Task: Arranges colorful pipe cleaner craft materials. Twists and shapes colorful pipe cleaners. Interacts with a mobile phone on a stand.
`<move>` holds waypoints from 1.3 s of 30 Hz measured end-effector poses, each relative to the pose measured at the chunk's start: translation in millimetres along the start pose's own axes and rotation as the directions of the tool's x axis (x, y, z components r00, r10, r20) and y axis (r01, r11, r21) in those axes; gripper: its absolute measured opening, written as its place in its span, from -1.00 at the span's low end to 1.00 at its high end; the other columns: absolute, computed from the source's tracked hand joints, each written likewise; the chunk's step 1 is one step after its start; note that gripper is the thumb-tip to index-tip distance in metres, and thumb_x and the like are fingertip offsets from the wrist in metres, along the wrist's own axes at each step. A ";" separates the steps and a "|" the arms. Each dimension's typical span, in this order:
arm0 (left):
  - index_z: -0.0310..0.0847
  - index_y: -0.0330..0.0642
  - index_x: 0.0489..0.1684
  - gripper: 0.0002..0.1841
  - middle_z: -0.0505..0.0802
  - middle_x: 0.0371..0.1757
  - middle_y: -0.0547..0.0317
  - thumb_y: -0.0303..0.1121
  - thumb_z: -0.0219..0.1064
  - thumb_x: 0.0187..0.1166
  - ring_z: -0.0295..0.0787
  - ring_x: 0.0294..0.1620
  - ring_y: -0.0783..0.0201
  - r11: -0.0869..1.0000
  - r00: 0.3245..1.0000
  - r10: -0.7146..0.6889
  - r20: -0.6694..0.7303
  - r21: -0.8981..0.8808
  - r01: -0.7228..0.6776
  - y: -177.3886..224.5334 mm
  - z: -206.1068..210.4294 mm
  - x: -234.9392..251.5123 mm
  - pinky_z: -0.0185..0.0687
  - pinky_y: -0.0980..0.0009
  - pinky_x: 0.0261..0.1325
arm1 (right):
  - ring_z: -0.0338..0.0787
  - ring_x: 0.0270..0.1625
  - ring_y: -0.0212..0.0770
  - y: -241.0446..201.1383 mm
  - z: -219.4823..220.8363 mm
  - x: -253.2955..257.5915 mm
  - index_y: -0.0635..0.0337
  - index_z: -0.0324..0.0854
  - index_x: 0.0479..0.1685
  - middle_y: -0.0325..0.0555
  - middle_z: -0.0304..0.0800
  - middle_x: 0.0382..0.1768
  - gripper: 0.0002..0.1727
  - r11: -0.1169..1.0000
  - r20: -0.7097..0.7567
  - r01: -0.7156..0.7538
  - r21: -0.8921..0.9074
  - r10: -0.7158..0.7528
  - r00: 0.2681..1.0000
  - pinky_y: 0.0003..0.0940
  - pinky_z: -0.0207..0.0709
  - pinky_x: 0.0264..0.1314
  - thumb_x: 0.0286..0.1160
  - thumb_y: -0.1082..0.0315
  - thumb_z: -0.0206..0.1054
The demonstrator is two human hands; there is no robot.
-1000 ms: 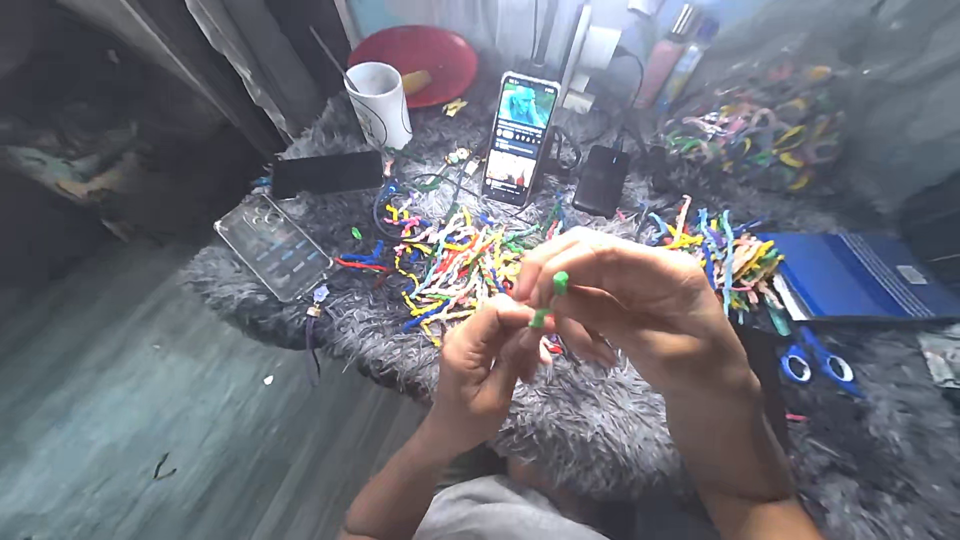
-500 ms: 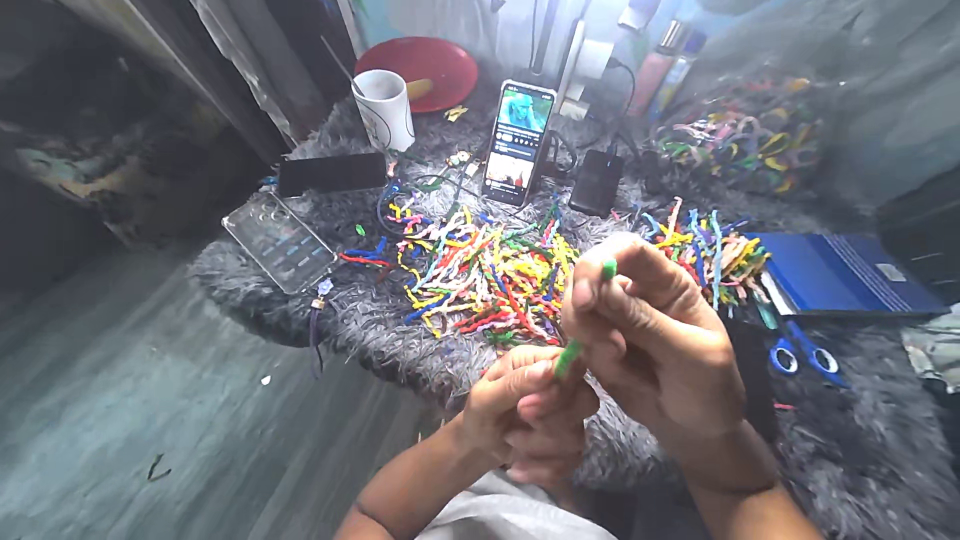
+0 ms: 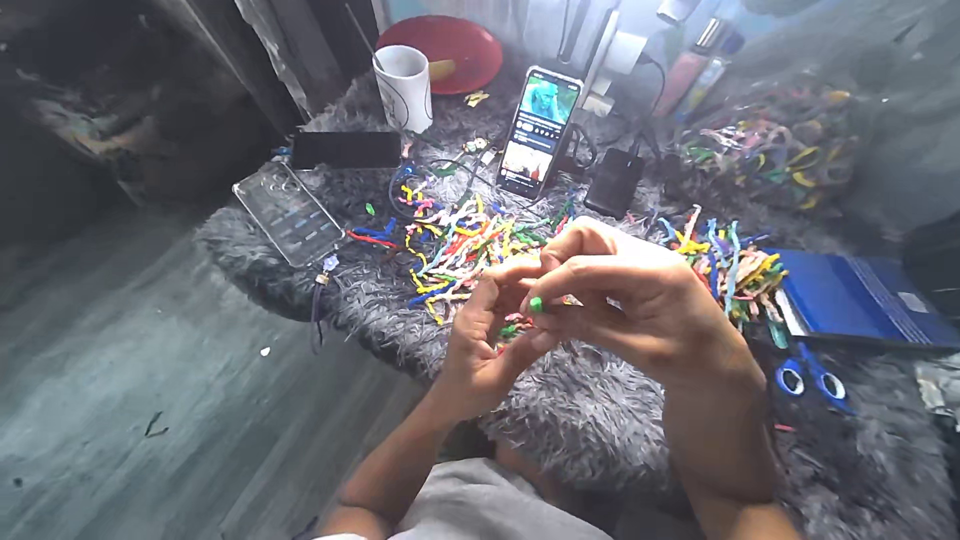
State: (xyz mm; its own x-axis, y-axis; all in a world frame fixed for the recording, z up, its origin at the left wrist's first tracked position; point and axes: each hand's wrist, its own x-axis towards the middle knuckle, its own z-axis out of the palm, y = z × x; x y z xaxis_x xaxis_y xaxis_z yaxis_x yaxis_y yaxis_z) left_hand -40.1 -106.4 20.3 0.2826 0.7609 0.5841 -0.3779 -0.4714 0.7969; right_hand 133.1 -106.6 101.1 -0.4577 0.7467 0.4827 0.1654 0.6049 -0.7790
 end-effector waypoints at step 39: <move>0.75 -0.29 -0.21 -0.88 0.88 -0.27 0.19 -0.46 0.32 0.66 0.78 -0.08 0.46 0.512 0.864 0.504 0.003 0.804 -0.301 29.3 -5.7 -6.7 0.54 0.49 0.30 | 0.35 -0.60 -0.61 -21.4 26.4 -6.3 0.20 0.63 -0.46 -0.35 0.43 -0.61 -0.69 0.844 -0.075 0.074 -0.531 -0.134 0.988 -0.73 0.12 -0.61 0.70 0.35 0.15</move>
State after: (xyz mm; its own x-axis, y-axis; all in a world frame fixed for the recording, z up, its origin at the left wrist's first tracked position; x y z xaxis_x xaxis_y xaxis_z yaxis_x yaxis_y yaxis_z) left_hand -58.2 -122.8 38.8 0.0560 0.4186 0.9065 0.4302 -0.8294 0.3564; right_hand 109.4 -131.6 104.1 -0.4087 0.6776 0.6115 0.5693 0.7129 -0.4095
